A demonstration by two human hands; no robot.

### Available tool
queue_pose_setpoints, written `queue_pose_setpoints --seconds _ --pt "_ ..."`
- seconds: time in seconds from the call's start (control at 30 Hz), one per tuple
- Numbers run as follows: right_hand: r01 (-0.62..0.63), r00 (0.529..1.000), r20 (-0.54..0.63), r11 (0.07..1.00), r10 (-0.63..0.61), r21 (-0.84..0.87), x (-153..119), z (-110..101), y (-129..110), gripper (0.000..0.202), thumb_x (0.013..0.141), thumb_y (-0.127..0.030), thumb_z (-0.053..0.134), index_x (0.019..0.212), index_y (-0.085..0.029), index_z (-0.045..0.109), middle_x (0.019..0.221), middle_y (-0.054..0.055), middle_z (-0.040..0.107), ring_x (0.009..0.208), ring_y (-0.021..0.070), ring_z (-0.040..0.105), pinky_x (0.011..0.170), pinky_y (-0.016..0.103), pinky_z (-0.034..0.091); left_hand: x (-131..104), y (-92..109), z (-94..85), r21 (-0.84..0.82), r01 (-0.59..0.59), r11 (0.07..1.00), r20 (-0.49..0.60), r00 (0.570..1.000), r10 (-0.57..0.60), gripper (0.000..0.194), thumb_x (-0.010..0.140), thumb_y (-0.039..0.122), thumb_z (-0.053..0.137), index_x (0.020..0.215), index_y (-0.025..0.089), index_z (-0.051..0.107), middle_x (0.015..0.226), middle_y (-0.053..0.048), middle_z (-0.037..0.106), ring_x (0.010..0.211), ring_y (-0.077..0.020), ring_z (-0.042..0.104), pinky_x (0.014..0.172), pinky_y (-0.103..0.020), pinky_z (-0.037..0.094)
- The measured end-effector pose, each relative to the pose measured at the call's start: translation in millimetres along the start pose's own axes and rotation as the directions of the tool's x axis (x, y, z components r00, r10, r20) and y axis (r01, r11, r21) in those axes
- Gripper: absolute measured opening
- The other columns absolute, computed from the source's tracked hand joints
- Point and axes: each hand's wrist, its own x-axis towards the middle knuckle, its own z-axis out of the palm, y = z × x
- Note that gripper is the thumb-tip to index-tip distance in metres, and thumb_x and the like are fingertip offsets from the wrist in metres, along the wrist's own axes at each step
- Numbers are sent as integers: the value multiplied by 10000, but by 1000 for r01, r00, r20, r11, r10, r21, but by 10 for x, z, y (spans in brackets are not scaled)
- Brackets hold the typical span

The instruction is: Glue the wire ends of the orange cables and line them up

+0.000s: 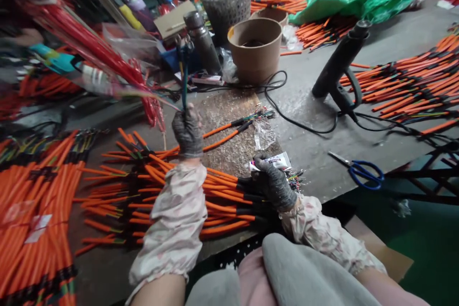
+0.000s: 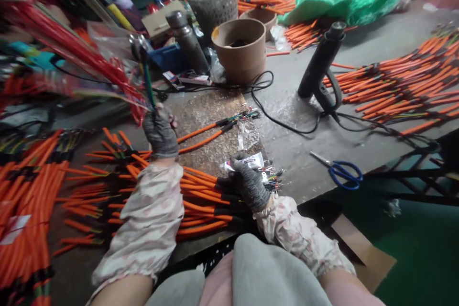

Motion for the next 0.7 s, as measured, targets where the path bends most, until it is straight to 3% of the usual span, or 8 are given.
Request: queue_pose_setpoints --seconds 0.13,0.2,0.23,0.33,0.43,0.5,0.57,0.7 --pt "14 999 47 980 -4 -201 -153 13 -31 314 850 -477 836 952 -234 666 761 -30 662 631 133 625 558 239 528 -310 419 -359 -125 42 991 285 959 -5 621 857 773 679 669 191 568 620 -15 559 526 -131 533 489 -265 438" --pt "96 984 179 897 -19 -432 -290 76 -92 334 946 -566 711 958 -233 705 795 10 693 685 179 669 611 302 550 -543 514 -447 -190 67 980 321 947 -3 537 860 704 731 743 198 597 613 9 565 502 -120 530 480 -250 440" --pt "214 960 270 812 -72 -543 -361 125 -128 340 971 -566 675 962 -232 735 847 35 717 756 203 692 683 340 565 -663 529 -480 -207 55 977 304 953 11 479 880 650 745 779 202 608 608 25 564 493 -111 529 483 -240 443" --pt "606 795 538 392 -281 -692 -512 315 -205 243 993 -442 661 1076 -260 797 1063 78 761 998 258 682 969 455 513 -998 468 -577 -122 -82 989 238 965 109 345 940 538 730 868 208 661 661 24 627 547 -114 594 568 -248 520" --pt "732 640 642 80 -422 -677 -516 468 -171 140 933 -381 717 995 -284 795 1007 73 761 1003 295 641 1039 530 436 -1282 333 -667 46 -255 966 222 945 239 338 950 559 706 946 221 700 813 -24 725 743 -168 706 747 -315 607" --pt "762 561 678 -23 -476 -647 -472 511 -101 121 842 -396 797 897 -290 773 961 66 748 980 312 627 1002 540 439 -1437 267 -690 94 -262 960 202 950 240 375 962 605 660 953 233 698 864 -40 738 837 -199 727 817 -361 625" --pt "793 495 721 -87 -484 -603 -433 530 -29 187 772 -412 845 900 -303 763 985 59 748 979 317 624 982 540 443 -1547 256 -673 29 -159 987 127 980 154 401 941 644 662 925 243 670 860 -35 717 841 -210 718 808 -388 634" --pt "850 452 819 -107 -353 -515 -407 595 48 135 801 -353 836 923 -331 782 950 30 754 971 291 638 1048 545 398 -1568 403 -647 -204 13 979 4 1000 -12 363 1002 585 592 866 249 562 746 5 591 710 -168 647 700 -358 620"
